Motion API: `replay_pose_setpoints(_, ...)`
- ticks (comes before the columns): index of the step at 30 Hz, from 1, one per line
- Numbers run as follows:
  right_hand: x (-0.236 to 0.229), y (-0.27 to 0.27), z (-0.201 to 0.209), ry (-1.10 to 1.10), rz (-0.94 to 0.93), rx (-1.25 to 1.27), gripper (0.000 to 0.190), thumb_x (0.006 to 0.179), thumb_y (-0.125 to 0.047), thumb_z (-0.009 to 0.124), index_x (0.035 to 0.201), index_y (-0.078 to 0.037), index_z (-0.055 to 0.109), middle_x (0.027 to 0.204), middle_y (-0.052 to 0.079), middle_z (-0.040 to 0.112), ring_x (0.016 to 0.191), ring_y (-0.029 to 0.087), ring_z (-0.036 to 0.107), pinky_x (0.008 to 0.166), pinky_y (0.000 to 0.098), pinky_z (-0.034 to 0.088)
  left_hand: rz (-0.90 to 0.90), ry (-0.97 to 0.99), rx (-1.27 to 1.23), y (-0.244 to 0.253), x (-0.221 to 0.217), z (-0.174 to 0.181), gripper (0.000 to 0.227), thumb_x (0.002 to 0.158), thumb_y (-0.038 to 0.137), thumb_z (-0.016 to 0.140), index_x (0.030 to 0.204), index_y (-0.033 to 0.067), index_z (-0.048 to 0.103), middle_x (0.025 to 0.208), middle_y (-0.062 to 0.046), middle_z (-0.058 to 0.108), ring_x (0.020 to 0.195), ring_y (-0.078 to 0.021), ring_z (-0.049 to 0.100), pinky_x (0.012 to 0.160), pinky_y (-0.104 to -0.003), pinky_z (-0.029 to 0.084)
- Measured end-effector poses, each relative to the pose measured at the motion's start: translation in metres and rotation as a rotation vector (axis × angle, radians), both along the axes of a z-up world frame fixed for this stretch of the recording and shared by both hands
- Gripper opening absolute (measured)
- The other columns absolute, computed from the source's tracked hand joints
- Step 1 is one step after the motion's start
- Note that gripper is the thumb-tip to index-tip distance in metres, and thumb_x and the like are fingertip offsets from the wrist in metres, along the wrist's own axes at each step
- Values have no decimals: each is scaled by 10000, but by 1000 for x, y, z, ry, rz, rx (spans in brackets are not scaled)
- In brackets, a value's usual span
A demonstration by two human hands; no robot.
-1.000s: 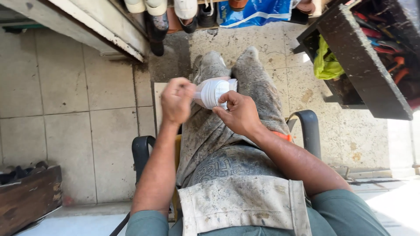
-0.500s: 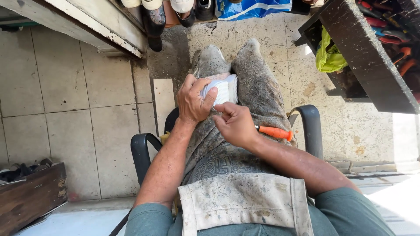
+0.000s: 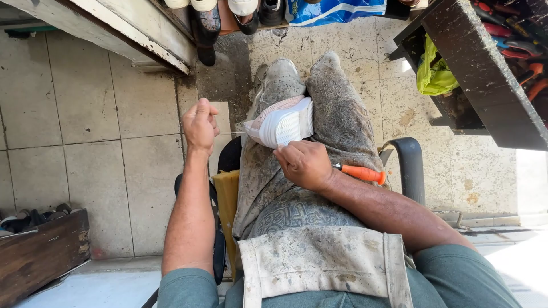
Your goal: Hand-sewing the sole of a shoe using a stitching awl and thread.
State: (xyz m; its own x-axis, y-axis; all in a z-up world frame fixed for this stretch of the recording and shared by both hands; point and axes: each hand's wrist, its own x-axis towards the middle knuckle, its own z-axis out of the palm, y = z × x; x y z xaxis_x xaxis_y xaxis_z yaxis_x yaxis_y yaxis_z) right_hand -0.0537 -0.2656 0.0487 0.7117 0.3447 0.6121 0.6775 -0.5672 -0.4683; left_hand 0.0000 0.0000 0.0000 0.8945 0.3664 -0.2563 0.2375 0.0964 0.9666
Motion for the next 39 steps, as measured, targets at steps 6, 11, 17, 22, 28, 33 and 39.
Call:
replay_pose_setpoints(6, 5, -1, 0, -58, 43, -2, 303, 943, -90, 656, 675, -136, 521, 527, 35, 448, 408, 272, 536, 367, 353, 439, 202, 62, -59, 7, 5, -15, 415, 1085, 292, 495, 789, 18, 591, 501, 37, 253, 358, -56, 305, 309, -212, 265)
replay_pose_setpoints(11, 7, -5, -3, -47, 26, -1, 285, 933, -130, 689, 689, -137, 540, 544, 29, 466, 430, 268, 558, 388, 346, 455, 260, 73, -55, 26, -2, -24, 429, 1072, 324, 525, 778, 17, 580, 491, 15, 270, 362, -81, 315, 309, -226, 263)
replay_pose_setpoints(17, 14, -7, -22, 85, -22, 25, 208, 889, -228, 786, 780, -121, 645, 565, 35, 544, 472, 274, 608, 421, 361, 480, 339, 90, -77, 35, -11, -15, 423, 1079, 303, 510, 771, 19, 566, 507, 24, 238, 365, -83, 306, 311, -224, 265)
replay_pose_setpoints(22, 24, -3, -25, 204, -56, -21, 248, 869, -330, 830, 927, -118, 714, 602, 58, 608, 547, 302, 658, 484, 405, 526, 384, 81, -87, 46, -19, -13, 425, 1076, 306, 520, 761, 24, 565, 511, 26, 219, 361, -85, 281, 311, -230, 259)
replay_pose_setpoints(28, 39, 3, -7, 384, -21, -155, 385, 850, -406, 829, 1065, -116, 694, 615, 73, 618, 598, 358, 679, 530, 491, 528, 423, 86, -118, 59, -32, -8, 420, 1074, 311, 522, 755, 41, 558, 529, 25, 219, 365, -91, 293, 315, -232, 265)
replay_pose_setpoints(33, 46, 8, -14, 508, 26, -257, 407, 828, -412, 826, 1105, -154, 679, 702, 73, 669, 670, 373, 709, 584, 523, 559, 444, 76, -168, 84, -42, -26, 407, 1083, 309, 498, 762, 61, 540, 545, 30, 185, 376, -93, 265, 338, -250, 311)
replay_pose_setpoints(39, 51, 2, 14, 545, -40, -311, 342, 824, -406, 836, 1057, -192, 708, 815, 33, 718, 701, 339, 732, 600, 508, 584, 98, 523, 483, 121, -54, -37, 248, 916, 434, 646, 881, 202, 726, 1003, -73, 657, 889, -232, 591, 763, -447, 510)
